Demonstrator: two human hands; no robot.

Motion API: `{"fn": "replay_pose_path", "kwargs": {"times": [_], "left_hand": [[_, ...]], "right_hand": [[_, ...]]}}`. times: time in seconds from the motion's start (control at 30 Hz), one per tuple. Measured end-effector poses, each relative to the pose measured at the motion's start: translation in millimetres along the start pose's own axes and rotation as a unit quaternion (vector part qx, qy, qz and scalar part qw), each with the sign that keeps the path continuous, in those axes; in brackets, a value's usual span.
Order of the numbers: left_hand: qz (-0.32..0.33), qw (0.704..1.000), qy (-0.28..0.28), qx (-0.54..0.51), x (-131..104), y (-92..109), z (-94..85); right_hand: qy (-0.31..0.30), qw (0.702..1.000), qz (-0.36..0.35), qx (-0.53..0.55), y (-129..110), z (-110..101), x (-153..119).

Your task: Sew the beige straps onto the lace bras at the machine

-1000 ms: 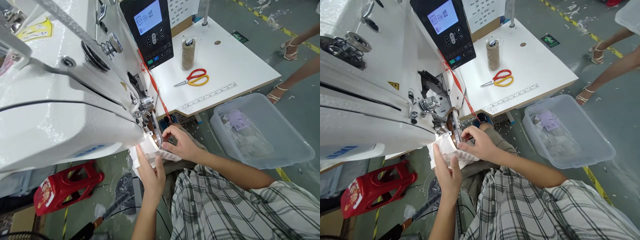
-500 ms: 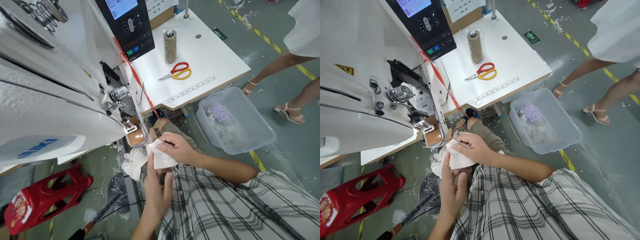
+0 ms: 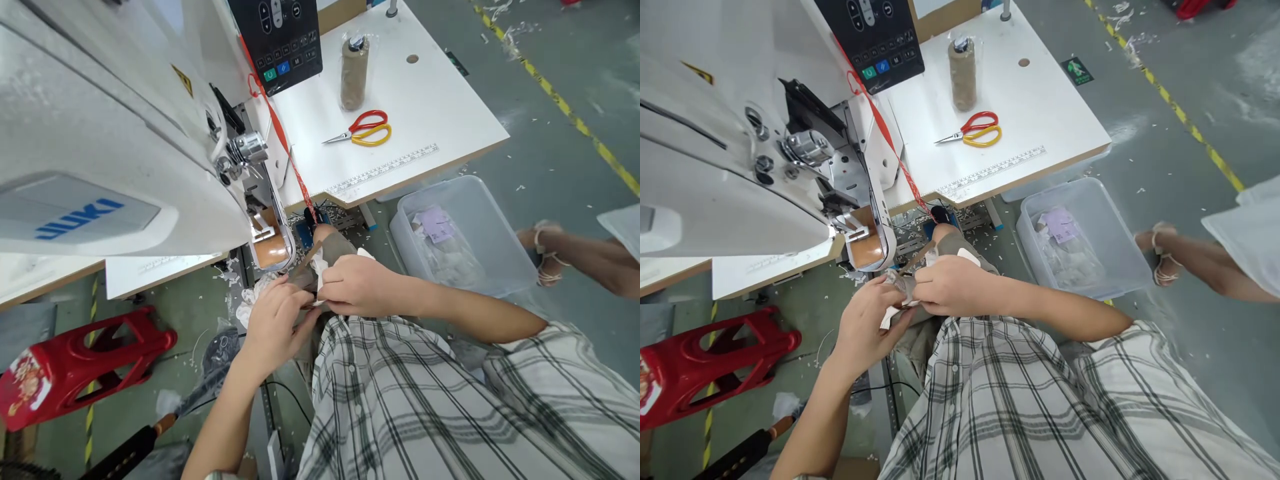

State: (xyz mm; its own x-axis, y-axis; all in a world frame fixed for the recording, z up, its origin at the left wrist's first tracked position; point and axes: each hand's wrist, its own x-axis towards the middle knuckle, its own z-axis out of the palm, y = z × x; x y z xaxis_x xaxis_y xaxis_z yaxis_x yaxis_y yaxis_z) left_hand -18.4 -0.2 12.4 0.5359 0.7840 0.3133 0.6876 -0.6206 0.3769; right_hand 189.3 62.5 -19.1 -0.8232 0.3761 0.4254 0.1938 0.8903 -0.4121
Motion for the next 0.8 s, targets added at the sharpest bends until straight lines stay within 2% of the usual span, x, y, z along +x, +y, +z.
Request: {"fn": "replay_pose_path", "kwargs": {"times": [0.07,0.17,0.33,0.4,0.57,0.7,0.8], "left_hand": [[0.016,0.999,0.024,-0.013,-6,-3,7.2],[0.016,0.998,0.064,0.001,-17,-2,17.4],[-0.094,0.992,0.08,0.026,-30,6,22.0],[-0.115,0.99,0.08,0.02,-34,8,21.1],[-0.082,0.987,0.13,0.05,-42,5,23.0],[-0.076,0.985,0.14,0.067,-47,2,24.6],[-0.045,0.984,0.157,0.069,-45,0,21.7]], "right_hand": [[-0.008,0.999,-0.009,-0.047,-1,1,-2],[0.018,0.997,-0.018,-0.067,-2,5,-4],[0.021,1.0,0.008,-0.022,-5,11,-6],[0.028,0.999,0.015,-0.011,-7,12,-5],[0.049,0.999,0.022,0.003,-8,16,-1],[0.032,0.998,0.047,0.038,-11,17,2],[0.057,0.995,0.048,0.069,-11,16,3]]}}
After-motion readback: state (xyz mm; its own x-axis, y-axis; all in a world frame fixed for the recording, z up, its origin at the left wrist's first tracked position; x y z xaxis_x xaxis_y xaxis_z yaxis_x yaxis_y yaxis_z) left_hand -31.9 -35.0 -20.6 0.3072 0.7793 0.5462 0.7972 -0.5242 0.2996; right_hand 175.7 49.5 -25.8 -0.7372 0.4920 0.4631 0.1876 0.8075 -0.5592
